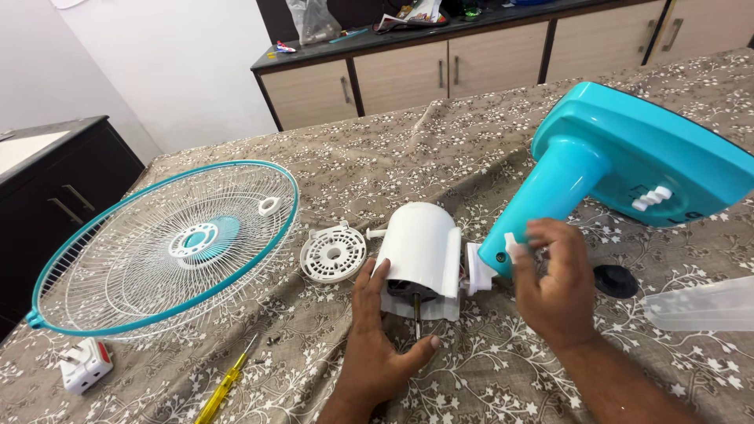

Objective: The person disassembles a teal and white table fan on a bed. They remove the front grille, unscrew the motor housing, and separate the motor from the fan neck using a screwdriver. The fan parts are laid out on the bed as the disassembly progresses.

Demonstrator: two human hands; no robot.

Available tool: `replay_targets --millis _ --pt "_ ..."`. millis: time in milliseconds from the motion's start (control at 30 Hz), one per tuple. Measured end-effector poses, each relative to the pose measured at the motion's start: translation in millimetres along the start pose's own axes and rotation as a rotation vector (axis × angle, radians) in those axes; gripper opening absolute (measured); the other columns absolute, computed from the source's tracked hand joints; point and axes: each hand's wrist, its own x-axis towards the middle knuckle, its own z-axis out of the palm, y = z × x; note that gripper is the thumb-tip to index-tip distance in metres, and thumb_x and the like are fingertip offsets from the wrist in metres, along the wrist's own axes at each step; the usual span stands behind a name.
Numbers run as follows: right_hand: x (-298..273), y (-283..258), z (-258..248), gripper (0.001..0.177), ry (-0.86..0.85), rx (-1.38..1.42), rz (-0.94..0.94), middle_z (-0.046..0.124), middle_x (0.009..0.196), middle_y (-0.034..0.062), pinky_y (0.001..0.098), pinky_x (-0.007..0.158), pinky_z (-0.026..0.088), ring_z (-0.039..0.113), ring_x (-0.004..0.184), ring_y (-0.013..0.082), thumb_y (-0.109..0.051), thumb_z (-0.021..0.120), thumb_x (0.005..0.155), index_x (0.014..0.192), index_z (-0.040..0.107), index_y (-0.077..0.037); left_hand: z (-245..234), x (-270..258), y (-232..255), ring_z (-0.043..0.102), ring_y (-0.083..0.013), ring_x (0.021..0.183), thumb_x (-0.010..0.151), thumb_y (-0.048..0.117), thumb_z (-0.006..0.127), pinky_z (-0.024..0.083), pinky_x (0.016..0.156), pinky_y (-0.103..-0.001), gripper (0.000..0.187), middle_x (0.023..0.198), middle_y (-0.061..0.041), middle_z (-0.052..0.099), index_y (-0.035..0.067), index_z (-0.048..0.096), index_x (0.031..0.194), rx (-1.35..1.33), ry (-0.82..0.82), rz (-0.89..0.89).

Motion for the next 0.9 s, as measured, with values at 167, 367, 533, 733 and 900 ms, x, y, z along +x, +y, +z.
replay_targets --millis 167,367,533,733,900 --pt "1 -2 -2 0.019 -0.083 -0.044 0.03 0.065 0.114 0.009 0.0341 0.076 0.056 0.065 0.092 0.0208 -0.006 0.076 0.085 0.103 0.073 -0.01 2 -1 0 0.032 -0.0397 0.152 0.061 0.034 0.089 0.041 0.117 -0.053 0.117 0.168 -0.017 0.016 0.021 0.024 0.158 -0.023 0.014 0.016" --pt "0 0 -5 0.011 0.04 -0.033 -0.119 0.063 0.12 0.0149 0.0358 0.079 0.053 0.062 0.096 0.0252 -0.003 0.071 0.088 0.088 0.061 -0.007 1 0 0 0.03 -0.0399 0.152 0.062 0.032 0.09 0.04 0.117 -0.053 0.117 0.168 -0.017 0.015 0.02 0.023 0.158 -0.016 0.007 0.017" --pt "-1 0 1 0.04 -0.154 -0.136 0.167 0.067 0.114 0.0097 0.0326 0.074 0.056 0.067 0.087 0.0198 -0.023 0.09 0.082 0.109 0.066 -0.005 1 -1 3 0.032 -0.0394 0.152 0.062 0.031 0.088 0.042 0.117 -0.052 0.116 0.168 -0.017 0.015 0.021 0.024 0.158 -0.073 0.008 0.012" --pt "0 -3 -7 0.016 0.068 -0.056 -0.229 0.065 0.123 0.0154 0.0339 0.072 0.055 0.066 0.095 0.0269 0.0 0.065 0.089 0.084 0.067 -0.014 0 -1 3 0.031 -0.0395 0.151 0.061 0.034 0.089 0.039 0.117 -0.053 0.118 0.167 -0.016 0.016 0.022 0.023 0.158 -0.003 0.003 -0.022" --pt "2 -8 -4 0.034 -0.05 -0.032 0.034 0.067 0.118 0.01 0.0331 0.071 0.055 0.066 0.084 0.0208 -0.012 0.078 0.089 0.12 0.067 -0.002 0 -1 1 0.031 -0.0398 0.152 0.062 0.035 0.09 0.038 0.118 -0.053 0.118 0.168 -0.017 0.016 0.022 0.023 0.159 0.018 0.01 0.0"
